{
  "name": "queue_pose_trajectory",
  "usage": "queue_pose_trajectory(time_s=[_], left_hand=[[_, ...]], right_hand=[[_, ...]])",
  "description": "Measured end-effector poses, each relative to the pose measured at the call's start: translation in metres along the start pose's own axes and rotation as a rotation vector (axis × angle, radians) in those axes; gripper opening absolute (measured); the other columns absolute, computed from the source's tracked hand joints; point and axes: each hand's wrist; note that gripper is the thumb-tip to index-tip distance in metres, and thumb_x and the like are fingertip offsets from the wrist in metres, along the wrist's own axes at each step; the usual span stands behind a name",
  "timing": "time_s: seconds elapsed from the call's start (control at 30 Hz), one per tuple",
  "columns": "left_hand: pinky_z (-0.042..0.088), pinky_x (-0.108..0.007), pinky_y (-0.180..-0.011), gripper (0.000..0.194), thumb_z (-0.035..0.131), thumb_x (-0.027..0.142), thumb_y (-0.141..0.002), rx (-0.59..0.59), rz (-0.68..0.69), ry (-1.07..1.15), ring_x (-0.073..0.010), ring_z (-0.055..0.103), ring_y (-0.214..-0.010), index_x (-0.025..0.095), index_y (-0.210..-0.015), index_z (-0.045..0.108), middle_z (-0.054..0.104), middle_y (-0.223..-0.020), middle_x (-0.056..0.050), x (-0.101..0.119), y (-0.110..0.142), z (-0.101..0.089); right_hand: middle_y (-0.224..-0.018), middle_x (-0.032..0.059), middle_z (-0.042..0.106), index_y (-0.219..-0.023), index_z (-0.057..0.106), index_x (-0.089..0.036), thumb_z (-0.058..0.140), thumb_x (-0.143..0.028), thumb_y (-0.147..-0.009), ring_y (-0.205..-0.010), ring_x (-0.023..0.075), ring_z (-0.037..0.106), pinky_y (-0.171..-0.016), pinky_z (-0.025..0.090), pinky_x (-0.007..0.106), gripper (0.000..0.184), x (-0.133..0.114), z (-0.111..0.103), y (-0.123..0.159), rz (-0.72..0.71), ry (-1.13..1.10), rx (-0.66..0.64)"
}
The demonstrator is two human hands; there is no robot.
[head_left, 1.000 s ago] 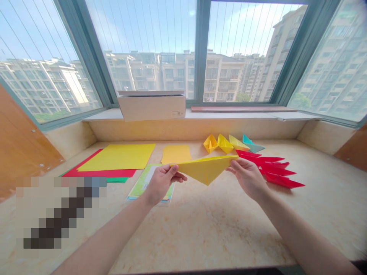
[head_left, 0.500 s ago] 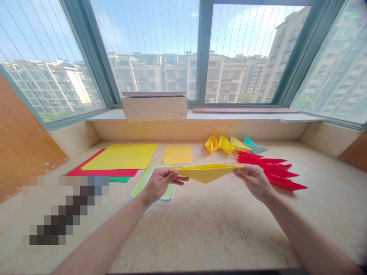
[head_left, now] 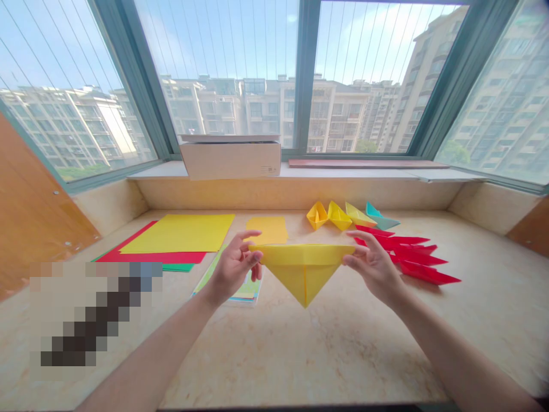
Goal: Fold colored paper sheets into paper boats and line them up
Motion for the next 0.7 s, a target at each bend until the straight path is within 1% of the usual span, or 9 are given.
queue_pose_trajectory(time_s=[0.07, 0.13, 0.2, 0.27, 0.33, 0.47, 0.6, 0.7], left_hand=[[0.041, -0.02, -0.041, 0.049, 0.074, 0.048, -0.079, -0.036, -0.051, 0.02, -0.011, 0.056, -0.039, 0.015, -0.113, 0.06, 0.06, -0.053, 0.005, 0.002, 0.0, 0.0], [0.039, -0.02, -0.04, 0.046, 0.075, 0.049, -0.077, -0.093, -0.11, 0.046, -0.011, 0.056, -0.039, 0.013, -0.103, 0.063, 0.06, -0.053, 0.003, 0.003, 0.0, 0.0], [0.038, -0.02, -0.039, 0.046, 0.075, 0.05, -0.076, -0.136, -0.15, 0.083, -0.0107, 0.055, -0.038, 0.013, -0.099, 0.064, 0.061, -0.055, 0.003, 0.0, 0.001, -0.001], [0.037, -0.019, -0.038, 0.046, 0.075, 0.051, -0.076, -0.169, -0.173, 0.121, -0.01, 0.054, -0.038, 0.013, -0.1, 0.064, 0.061, -0.057, 0.003, -0.004, 0.002, -0.003], [0.037, -0.019, -0.038, 0.047, 0.075, 0.052, -0.076, -0.191, -0.179, 0.165, -0.0093, 0.054, -0.038, 0.014, -0.101, 0.063, 0.062, -0.059, 0.002, -0.008, 0.002, -0.005], [0.038, -0.018, -0.038, 0.043, 0.075, 0.052, -0.077, -0.196, -0.16, 0.232, -0.0091, 0.054, -0.041, 0.017, -0.1, 0.064, 0.064, -0.063, 0.001, -0.011, 0.004, -0.008], [0.038, -0.018, -0.038, 0.039, 0.073, 0.051, -0.078, -0.21, -0.142, 0.252, -0.0085, 0.054, -0.042, 0.019, -0.099, 0.064, 0.066, -0.066, 0.0, -0.011, 0.006, -0.008], [0.038, -0.017, -0.038, 0.04, 0.07, 0.053, -0.08, -0.229, -0.157, 0.238, -0.0083, 0.054, -0.041, 0.019, -0.099, 0.062, 0.066, -0.067, 0.0, -0.013, 0.006, -0.008]], right_hand=[[-0.092, 0.0011, 0.073, -0.118, 0.061, -0.033, 0.078, -0.031, -0.08, -0.083, 0.0179, 0.067, -0.074, 0.053, 0.03, 0.042, 0.0, -0.004, 0.001, 0.004, -0.009, -0.05], [-0.093, 0.0016, 0.072, -0.11, 0.067, -0.031, 0.078, -0.03, -0.08, -0.086, 0.0175, 0.065, -0.075, 0.052, 0.028, 0.032, 0.0, -0.009, 0.001, -0.005, 0.005, -0.094], [-0.094, 0.0022, 0.072, -0.105, 0.071, -0.03, 0.078, -0.03, -0.079, -0.087, 0.0173, 0.064, -0.074, 0.052, 0.027, 0.026, 0.001, -0.013, 0.001, -0.01, 0.015, -0.124], [-0.097, 0.0031, 0.072, -0.106, 0.073, -0.03, 0.078, -0.031, -0.078, -0.087, 0.018, 0.063, -0.073, 0.052, 0.027, 0.028, 0.001, -0.016, 0.002, -0.002, 0.012, -0.145], [-0.099, 0.0045, 0.072, -0.11, 0.073, -0.03, 0.079, -0.034, -0.077, -0.088, 0.0196, 0.064, -0.074, 0.052, 0.03, 0.033, 0.002, -0.017, 0.002, 0.017, 0.012, -0.161], [-0.101, 0.0079, 0.074, -0.118, 0.07, -0.027, 0.079, -0.04, -0.076, -0.091, 0.0232, 0.066, -0.077, 0.054, 0.035, 0.045, 0.002, -0.016, 0.004, 0.098, 0.023, -0.212], [-0.098, 0.0073, 0.074, -0.114, 0.072, -0.028, 0.078, -0.043, -0.076, -0.089, 0.0231, 0.067, -0.077, 0.054, 0.035, 0.041, 0.001, -0.016, 0.005, 0.094, 0.022, -0.242], [-0.096, 0.0071, 0.074, -0.11, 0.073, -0.027, 0.076, -0.044, -0.079, -0.086, 0.0222, 0.066, -0.075, 0.054, 0.034, 0.036, 0.002, -0.016, 0.005, 0.072, 0.082, -0.258]])
Point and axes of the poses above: each hand's wrist, its own y-axis away from the middle knuckle, its own z-axis out of the palm, x = y × z
